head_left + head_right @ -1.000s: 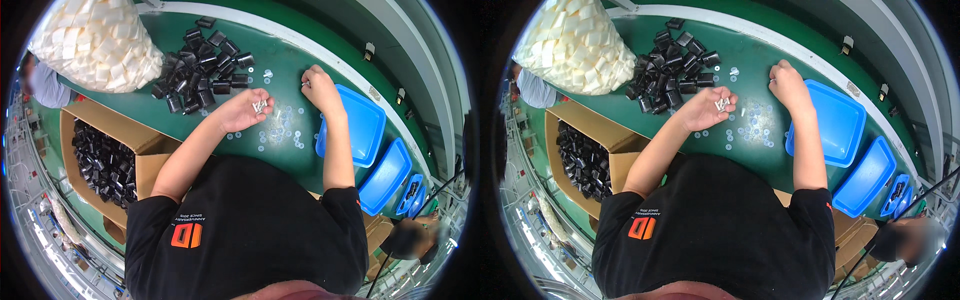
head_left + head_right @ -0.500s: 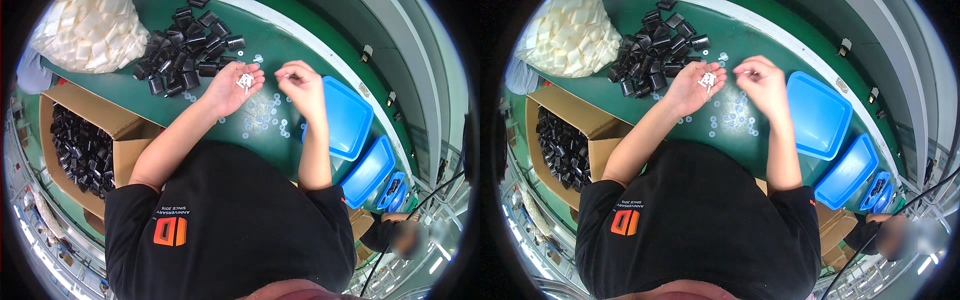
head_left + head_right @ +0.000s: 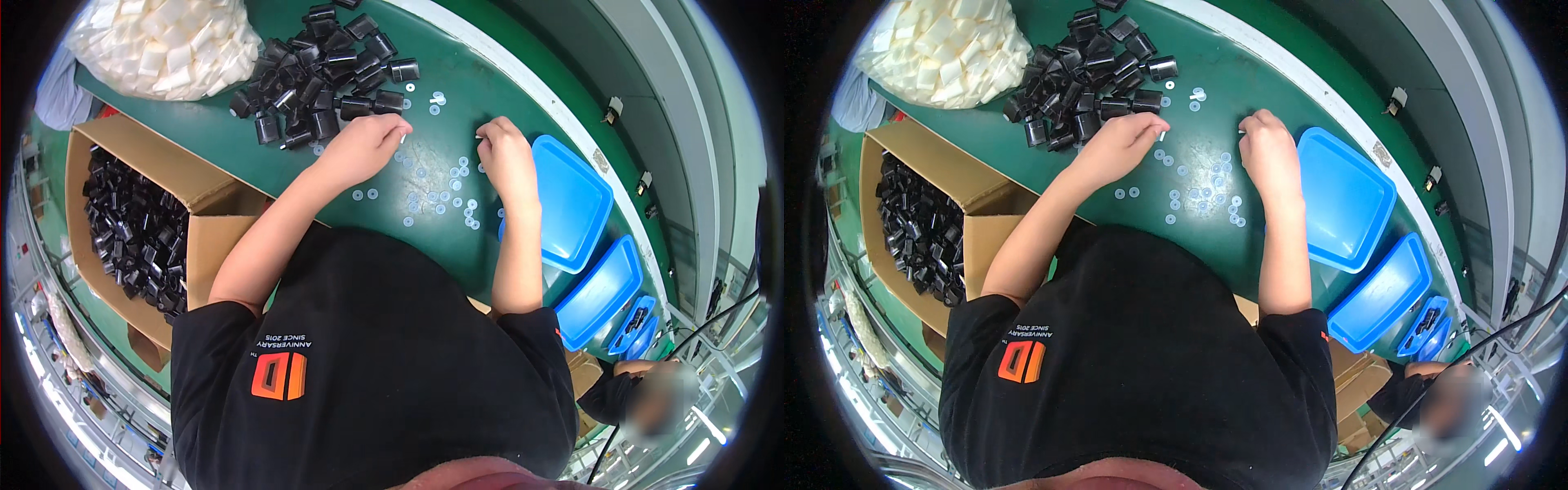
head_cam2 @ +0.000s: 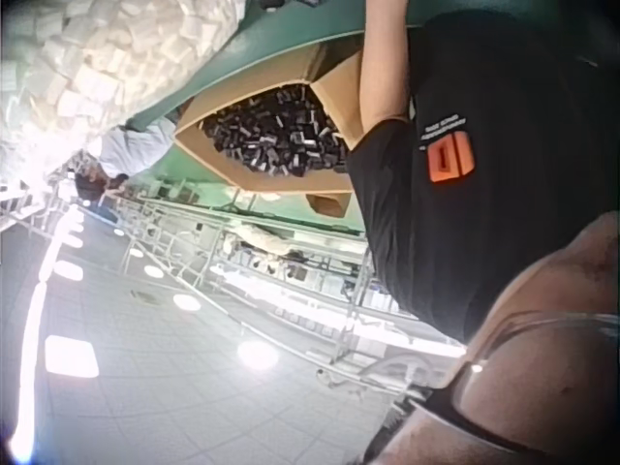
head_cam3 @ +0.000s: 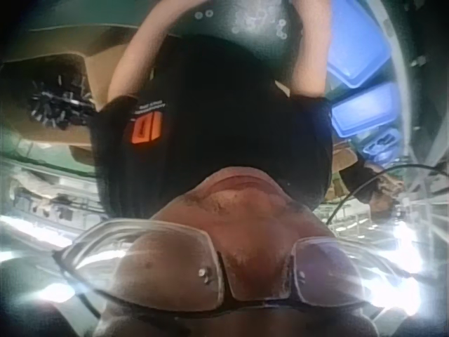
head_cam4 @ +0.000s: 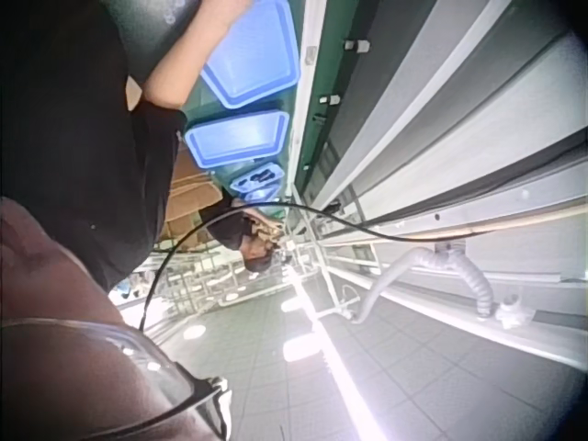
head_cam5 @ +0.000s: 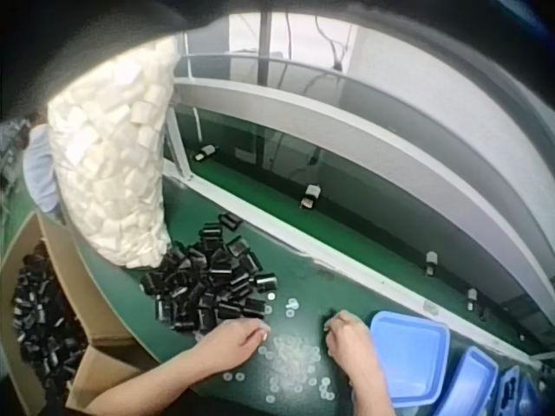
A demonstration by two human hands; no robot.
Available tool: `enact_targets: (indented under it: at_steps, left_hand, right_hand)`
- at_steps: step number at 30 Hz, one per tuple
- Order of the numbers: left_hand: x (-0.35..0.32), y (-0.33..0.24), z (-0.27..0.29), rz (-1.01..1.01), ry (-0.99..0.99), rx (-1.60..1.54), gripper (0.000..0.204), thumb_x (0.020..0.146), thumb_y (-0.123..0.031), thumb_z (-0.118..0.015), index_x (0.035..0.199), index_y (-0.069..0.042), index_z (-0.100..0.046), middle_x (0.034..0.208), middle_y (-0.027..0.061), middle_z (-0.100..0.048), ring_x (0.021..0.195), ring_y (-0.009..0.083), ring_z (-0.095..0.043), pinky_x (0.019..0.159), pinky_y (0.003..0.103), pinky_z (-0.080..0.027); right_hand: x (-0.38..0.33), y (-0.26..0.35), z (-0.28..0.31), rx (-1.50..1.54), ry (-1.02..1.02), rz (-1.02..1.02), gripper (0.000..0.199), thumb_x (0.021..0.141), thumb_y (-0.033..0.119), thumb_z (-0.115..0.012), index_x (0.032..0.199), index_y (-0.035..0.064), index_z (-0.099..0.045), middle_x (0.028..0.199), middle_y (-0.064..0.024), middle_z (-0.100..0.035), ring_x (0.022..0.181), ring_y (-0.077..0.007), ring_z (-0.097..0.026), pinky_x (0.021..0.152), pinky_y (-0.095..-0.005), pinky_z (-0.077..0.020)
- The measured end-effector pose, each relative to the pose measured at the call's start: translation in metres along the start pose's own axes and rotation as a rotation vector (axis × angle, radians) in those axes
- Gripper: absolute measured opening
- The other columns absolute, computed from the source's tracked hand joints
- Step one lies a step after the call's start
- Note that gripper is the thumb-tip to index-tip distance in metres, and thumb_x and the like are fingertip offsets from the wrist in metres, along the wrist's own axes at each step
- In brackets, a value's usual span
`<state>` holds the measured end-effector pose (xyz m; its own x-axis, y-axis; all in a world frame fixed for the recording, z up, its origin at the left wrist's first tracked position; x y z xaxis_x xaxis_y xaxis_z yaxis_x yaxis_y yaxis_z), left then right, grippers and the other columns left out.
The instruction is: The recorder is assembling small black plastic housings by inserting internal components and securing them at a factory workbench.
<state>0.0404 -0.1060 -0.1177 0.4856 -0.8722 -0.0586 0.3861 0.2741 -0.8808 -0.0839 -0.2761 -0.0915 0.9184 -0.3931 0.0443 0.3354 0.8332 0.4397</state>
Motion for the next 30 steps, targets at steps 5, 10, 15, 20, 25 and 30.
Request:
enact_targets:
  at_steps: [5, 10, 15, 20, 25, 30]
  left_hand:
    - [-0.002, 0.005, -0.011, 0.223, 0.168, -0.084, 0.023, 0.095, -0.015, -0.056, 0.108, 0.001, -0.066, 0.085, 0.0149, -0.068, 0.077, 0.0266, -0.066, 0.072, 0.036, -0.051]
    - [-0.002, -0.013, -0.004, 0.015, -0.101, 0.495, 0.021, 0.090, -0.023, -0.066, 0.096, -0.003, -0.069, 0.091, 0.0127, -0.069, 0.077, 0.0329, -0.067, 0.068, 0.043, -0.054]
    - [0.001, -0.016, -0.014, 0.012, 0.007, 0.612, 0.021, 0.086, -0.024, -0.068, 0.094, -0.004, -0.069, 0.088, 0.0114, -0.066, 0.078, 0.0318, -0.068, 0.068, 0.043, -0.055]
    - [-0.009, -0.018, -0.003, -0.032, -0.016, 0.603, 0.017, 0.085, -0.019, -0.066, 0.091, -0.004, -0.067, 0.085, 0.0111, -0.066, 0.077, 0.0317, -0.068, 0.068, 0.042, -0.055]
    - [-0.005, -0.011, -0.013, -0.150, 0.018, 0.675, 0.004, 0.079, -0.011, -0.061, 0.080, -0.007, -0.063, 0.077, 0.0098, -0.063, 0.072, 0.0297, -0.068, 0.063, 0.041, -0.056]
    - [-0.002, -0.024, -0.013, -0.189, -0.038, 0.710, 0.005, 0.078, -0.008, -0.059, 0.082, -0.005, -0.062, 0.080, 0.0104, -0.063, 0.074, 0.0284, -0.068, 0.063, 0.040, -0.056]
  right_hand:
    - [0.006, -0.003, -0.004, 0.057, 0.063, -0.049, 0.020, 0.073, -0.002, -0.062, 0.092, -0.0031, -0.068, 0.086, -0.0164, -0.065, 0.075, -0.0331, -0.066, 0.071, -0.0409, -0.0546]
    - [0.008, 0.001, 0.002, 0.392, -0.056, -0.164, 0.024, 0.075, -0.003, -0.064, 0.099, -0.0038, -0.068, 0.081, -0.0086, -0.061, 0.068, -0.0155, -0.059, 0.065, -0.0285, -0.0505]
    - [0.003, 0.008, -0.007, 0.527, -0.038, -0.190, 0.025, 0.075, -0.002, -0.064, 0.099, -0.0045, -0.069, 0.080, -0.0073, -0.061, 0.066, -0.0122, -0.058, 0.064, -0.0253, -0.0500]
    - [-0.005, 0.009, -0.007, 0.524, -0.069, -0.171, 0.022, 0.075, -0.003, -0.064, 0.097, -0.0021, -0.069, 0.080, -0.0077, -0.060, 0.067, -0.0132, -0.059, 0.064, -0.0260, -0.0501]
    - [-0.016, 0.007, -0.010, 0.479, -0.070, -0.154, 0.022, 0.076, -0.002, -0.064, 0.097, -0.0004, -0.070, 0.080, -0.0082, -0.061, 0.068, -0.0139, -0.060, 0.065, -0.0261, -0.0508]
    - [-0.021, 0.010, -0.013, 0.533, -0.049, -0.179, 0.014, 0.077, -0.004, -0.064, 0.091, -0.0027, -0.067, 0.079, -0.0053, -0.060, 0.064, -0.0090, -0.054, 0.061, -0.0241, -0.0477]
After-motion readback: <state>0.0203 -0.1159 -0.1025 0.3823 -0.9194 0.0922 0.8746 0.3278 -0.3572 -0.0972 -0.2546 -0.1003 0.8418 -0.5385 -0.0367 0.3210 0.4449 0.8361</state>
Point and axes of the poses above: each hand's wrist, its own x-axis towards the middle knuckle, its own z-axis out of the back of the hand, y = z × x, the point moved 8 cm from there along x, towards the middle knuckle
